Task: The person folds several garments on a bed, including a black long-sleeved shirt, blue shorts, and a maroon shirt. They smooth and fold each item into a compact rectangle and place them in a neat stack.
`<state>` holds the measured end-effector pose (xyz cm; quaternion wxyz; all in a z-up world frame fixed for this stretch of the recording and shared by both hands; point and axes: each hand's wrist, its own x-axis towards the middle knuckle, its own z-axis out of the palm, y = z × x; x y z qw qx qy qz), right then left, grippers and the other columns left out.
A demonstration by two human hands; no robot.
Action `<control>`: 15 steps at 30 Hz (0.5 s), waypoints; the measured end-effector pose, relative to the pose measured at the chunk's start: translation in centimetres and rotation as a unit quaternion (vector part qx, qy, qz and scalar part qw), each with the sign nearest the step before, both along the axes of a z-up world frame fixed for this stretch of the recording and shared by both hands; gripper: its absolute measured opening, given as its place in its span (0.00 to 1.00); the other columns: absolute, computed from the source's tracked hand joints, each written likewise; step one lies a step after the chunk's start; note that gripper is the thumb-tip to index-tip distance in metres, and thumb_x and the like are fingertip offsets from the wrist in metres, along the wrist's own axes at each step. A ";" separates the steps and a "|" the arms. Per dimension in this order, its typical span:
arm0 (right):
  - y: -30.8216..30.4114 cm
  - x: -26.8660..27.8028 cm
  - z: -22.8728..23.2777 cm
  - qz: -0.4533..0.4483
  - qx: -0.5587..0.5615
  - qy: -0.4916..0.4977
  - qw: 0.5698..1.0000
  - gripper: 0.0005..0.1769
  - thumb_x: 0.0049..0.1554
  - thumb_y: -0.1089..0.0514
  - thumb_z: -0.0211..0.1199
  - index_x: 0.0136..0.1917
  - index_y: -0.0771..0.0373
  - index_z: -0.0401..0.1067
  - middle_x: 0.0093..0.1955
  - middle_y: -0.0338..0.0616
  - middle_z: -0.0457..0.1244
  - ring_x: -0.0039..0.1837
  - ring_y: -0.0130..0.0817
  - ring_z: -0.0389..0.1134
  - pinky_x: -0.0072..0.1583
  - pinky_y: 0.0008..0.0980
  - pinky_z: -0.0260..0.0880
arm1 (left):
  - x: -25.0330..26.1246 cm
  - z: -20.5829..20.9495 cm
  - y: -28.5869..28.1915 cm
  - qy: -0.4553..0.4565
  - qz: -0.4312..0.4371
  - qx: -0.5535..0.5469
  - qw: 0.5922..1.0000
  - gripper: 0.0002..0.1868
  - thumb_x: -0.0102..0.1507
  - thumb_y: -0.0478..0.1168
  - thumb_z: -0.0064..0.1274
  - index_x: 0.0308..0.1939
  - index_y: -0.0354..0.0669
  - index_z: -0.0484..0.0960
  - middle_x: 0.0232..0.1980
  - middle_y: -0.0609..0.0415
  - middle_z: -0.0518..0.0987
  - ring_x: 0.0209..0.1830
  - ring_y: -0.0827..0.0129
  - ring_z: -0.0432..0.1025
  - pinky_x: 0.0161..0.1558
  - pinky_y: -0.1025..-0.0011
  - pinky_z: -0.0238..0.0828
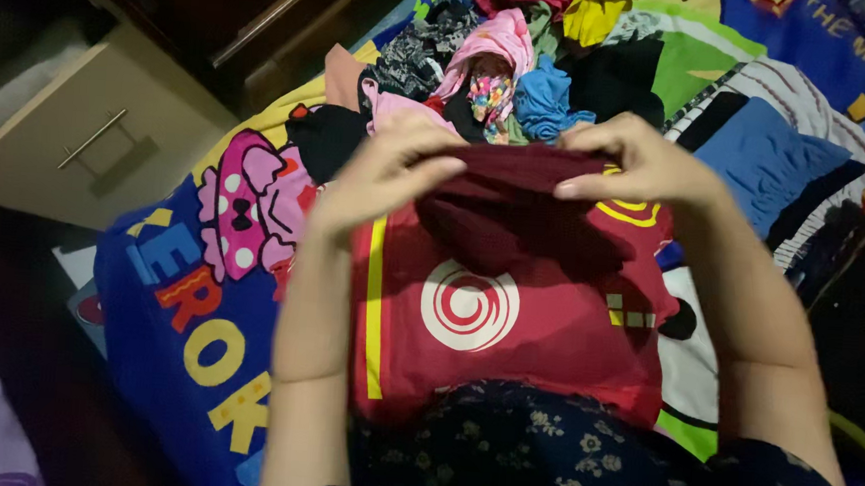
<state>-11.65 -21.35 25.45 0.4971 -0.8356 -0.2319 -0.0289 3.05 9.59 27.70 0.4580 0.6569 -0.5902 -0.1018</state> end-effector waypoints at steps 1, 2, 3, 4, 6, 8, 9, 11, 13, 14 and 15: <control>-1.0 0.0 0.1 0.007 0.026 0.066 0.997 0.15 0.56 0.56 0.72 0.48 0.70 0.75 0.46 0.47 0.68 0.52 0.29 0.66 0.54 0.32 0.67 | 0.9 0.6 0.7 0.004 -0.014 -0.011 1.000 0.12 0.70 0.41 0.56 0.52 0.36 0.82 0.47 0.53 0.79 0.50 0.66 0.72 0.55 0.69 0.66; -1.9 0.2 0.5 0.013 0.052 0.131 0.990 0.14 0.57 0.57 0.72 0.48 0.71 0.75 0.44 0.47 0.67 0.49 0.27 0.64 0.51 0.30 0.67 | 1.7 1.3 1.4 0.008 -0.028 -0.021 0.999 0.12 0.70 0.39 0.56 0.52 0.35 0.81 0.47 0.53 0.78 0.51 0.66 0.71 0.56 0.69 0.64; -2.8 0.5 1.1 0.038 0.036 0.158 0.986 0.16 0.58 0.55 0.71 0.52 0.70 0.75 0.46 0.48 0.67 0.48 0.26 0.64 0.49 0.30 0.68 | 2.3 2.0 1.8 0.011 -0.042 -0.032 0.999 0.11 0.70 0.38 0.56 0.52 0.33 0.81 0.47 0.53 0.78 0.51 0.66 0.69 0.57 0.69 0.63; -3.4 0.7 1.9 0.062 0.020 0.185 0.981 0.18 0.59 0.54 0.69 0.57 0.70 0.75 0.47 0.48 0.67 0.48 0.26 0.65 0.48 0.30 0.68 | 2.7 2.6 2.2 0.023 -0.045 -0.024 0.998 0.11 0.70 0.37 0.56 0.52 0.33 0.82 0.45 0.54 0.76 0.50 0.67 0.67 0.55 0.70 0.62; -3.6 0.7 3.1 0.100 -0.047 0.209 0.972 0.25 0.57 0.51 0.68 0.63 0.68 0.73 0.53 0.47 0.69 0.51 0.26 0.67 0.48 0.29 0.70 | 3.2 3.6 2.5 0.050 -0.052 -0.007 0.997 0.10 0.69 0.35 0.56 0.51 0.32 0.84 0.41 0.54 0.72 0.47 0.69 0.64 0.52 0.70 0.59; -3.0 1.1 3.9 0.124 -0.151 0.201 0.960 0.34 0.53 0.46 0.67 0.68 0.65 0.69 0.61 0.45 0.72 0.56 0.26 0.71 0.53 0.30 0.75 | 3.4 3.9 1.8 0.124 -0.096 -0.010 0.988 0.10 0.69 0.36 0.56 0.50 0.31 0.82 0.43 0.56 0.71 0.46 0.72 0.64 0.50 0.72 0.60; -2.2 1.5 3.8 0.122 -0.207 0.221 0.945 0.35 0.52 0.43 0.67 0.67 0.63 0.71 0.61 0.45 0.72 0.57 0.27 0.71 0.55 0.31 0.74 | 3.6 3.9 1.5 0.162 -0.118 -0.010 0.980 0.10 0.69 0.36 0.56 0.49 0.30 0.82 0.43 0.57 0.71 0.45 0.74 0.65 0.49 0.73 0.60; -1.1 2.0 3.1 0.115 -0.317 0.260 0.905 0.36 0.51 0.37 0.67 0.65 0.59 0.74 0.62 0.44 0.72 0.59 0.29 0.71 0.61 0.32 0.71 | 4.3 3.8 1.1 0.208 -0.156 -0.051 0.964 0.10 0.68 0.38 0.57 0.47 0.31 0.81 0.40 0.57 0.74 0.42 0.75 0.66 0.46 0.75 0.61; -1.0 2.7 2.1 0.074 -0.337 0.293 0.892 0.41 0.51 0.34 0.68 0.69 0.61 0.68 0.66 0.45 0.67 0.63 0.30 0.67 0.65 0.33 0.67 | 5.2 3.4 1.0 0.230 -0.164 -0.046 0.958 0.11 0.67 0.39 0.57 0.46 0.31 0.81 0.41 0.57 0.76 0.42 0.75 0.68 0.47 0.75 0.63; -1.4 3.0 1.5 0.053 -0.346 0.309 0.884 0.44 0.50 0.33 0.69 0.70 0.61 0.65 0.68 0.45 0.65 0.65 0.30 0.65 0.67 0.33 0.65 | 5.7 3.1 1.0 0.229 -0.151 -0.021 0.961 0.12 0.67 0.39 0.57 0.46 0.30 0.80 0.43 0.57 0.76 0.44 0.74 0.69 0.49 0.74 0.64; -2.3 3.1 1.0 0.047 -0.284 0.316 0.904 0.42 0.51 0.33 0.66 0.69 0.61 0.67 0.67 0.45 0.66 0.65 0.30 0.66 0.67 0.33 0.65 | 6.0 2.7 1.0 0.227 -0.139 0.004 0.964 0.13 0.66 0.39 0.58 0.46 0.30 0.80 0.45 0.57 0.76 0.46 0.74 0.70 0.51 0.73 0.66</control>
